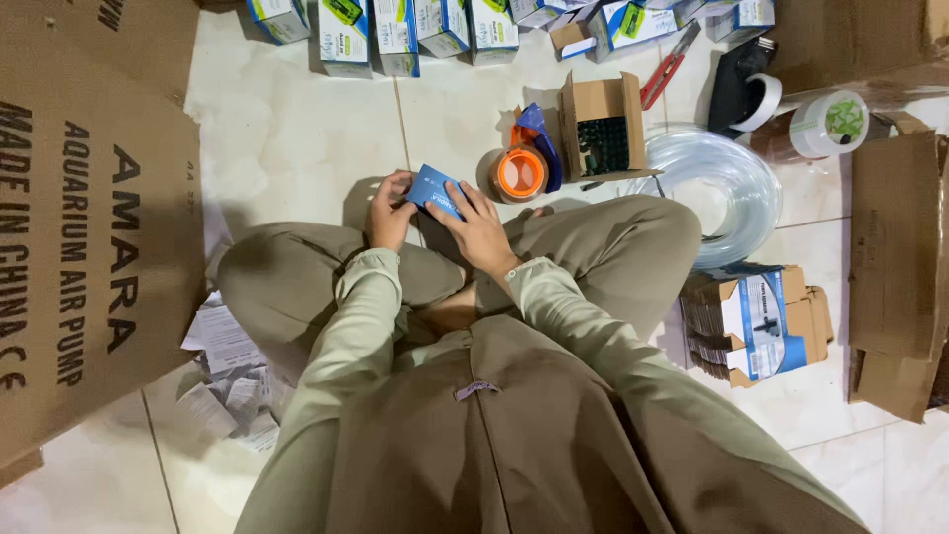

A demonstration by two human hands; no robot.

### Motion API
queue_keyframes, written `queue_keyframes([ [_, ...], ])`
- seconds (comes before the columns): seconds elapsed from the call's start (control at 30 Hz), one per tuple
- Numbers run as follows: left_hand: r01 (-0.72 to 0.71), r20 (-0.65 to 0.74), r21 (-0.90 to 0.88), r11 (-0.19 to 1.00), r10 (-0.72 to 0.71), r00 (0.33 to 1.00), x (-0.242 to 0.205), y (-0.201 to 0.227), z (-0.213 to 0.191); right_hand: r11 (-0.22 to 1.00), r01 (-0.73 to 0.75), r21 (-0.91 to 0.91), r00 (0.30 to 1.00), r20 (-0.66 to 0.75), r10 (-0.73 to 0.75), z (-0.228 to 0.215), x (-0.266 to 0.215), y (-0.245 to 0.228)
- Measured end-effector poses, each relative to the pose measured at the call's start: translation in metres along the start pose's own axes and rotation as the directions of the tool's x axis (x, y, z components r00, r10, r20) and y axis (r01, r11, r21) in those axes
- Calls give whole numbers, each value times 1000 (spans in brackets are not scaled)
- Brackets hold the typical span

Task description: The person sits on the floor and packs small green devices into cardboard boxes. They place a clear plastic cover inside, add a small white packet, and then insert the device. The person seals the box using a handheld tape dispenser and places the finished package into a larger shipping box.

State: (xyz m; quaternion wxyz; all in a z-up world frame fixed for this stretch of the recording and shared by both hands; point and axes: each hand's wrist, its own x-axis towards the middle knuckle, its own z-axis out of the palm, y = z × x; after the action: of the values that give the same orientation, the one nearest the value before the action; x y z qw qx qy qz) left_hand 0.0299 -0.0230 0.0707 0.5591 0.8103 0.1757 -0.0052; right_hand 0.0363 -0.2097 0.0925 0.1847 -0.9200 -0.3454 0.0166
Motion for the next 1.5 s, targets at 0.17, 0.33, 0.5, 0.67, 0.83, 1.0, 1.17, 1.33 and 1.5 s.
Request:
queue_keyframes([
  [0.17,36,4,36,999,-36,999,-5,11,-4,993,25,-117,992,127,-10,-8,-2,-5],
  [0.33,14,43,-97,995,-10,999,-6,26,-7,972,45,-229,965,261,16,-11,1,-5],
  [0.5,-42,33,-117,992,47,998,9,-10,6,969,4,-248,896,432,107,-15,6,-8],
  [0.67,-53,-20,-229,972,50,999,21,-41,21,973,0,-229,889,445,105,-17,9,-8],
  [0.83,-15,-9,-284,959,13,1000,21,-43,24,980,-30,-196,827,546,134,-19,14,-3],
  [1.0,-87,-27,-256,963,83,996,21,-44,23,979,-35,-201,852,506,134,-17,12,-5],
  [1.17,-170,-56,-114,979,164,985,14,-40,24,977,-49,-205,854,498,148,-10,10,-1],
  [1.33,-200,-46,92,975,205,978,-8,-20,20,981,-63,-181,869,474,143,-8,7,-1],
  [1.5,192,-125,525,829,-148,981,-25,-20,29,955,-50,-292,879,441,181,-19,4,-11],
])
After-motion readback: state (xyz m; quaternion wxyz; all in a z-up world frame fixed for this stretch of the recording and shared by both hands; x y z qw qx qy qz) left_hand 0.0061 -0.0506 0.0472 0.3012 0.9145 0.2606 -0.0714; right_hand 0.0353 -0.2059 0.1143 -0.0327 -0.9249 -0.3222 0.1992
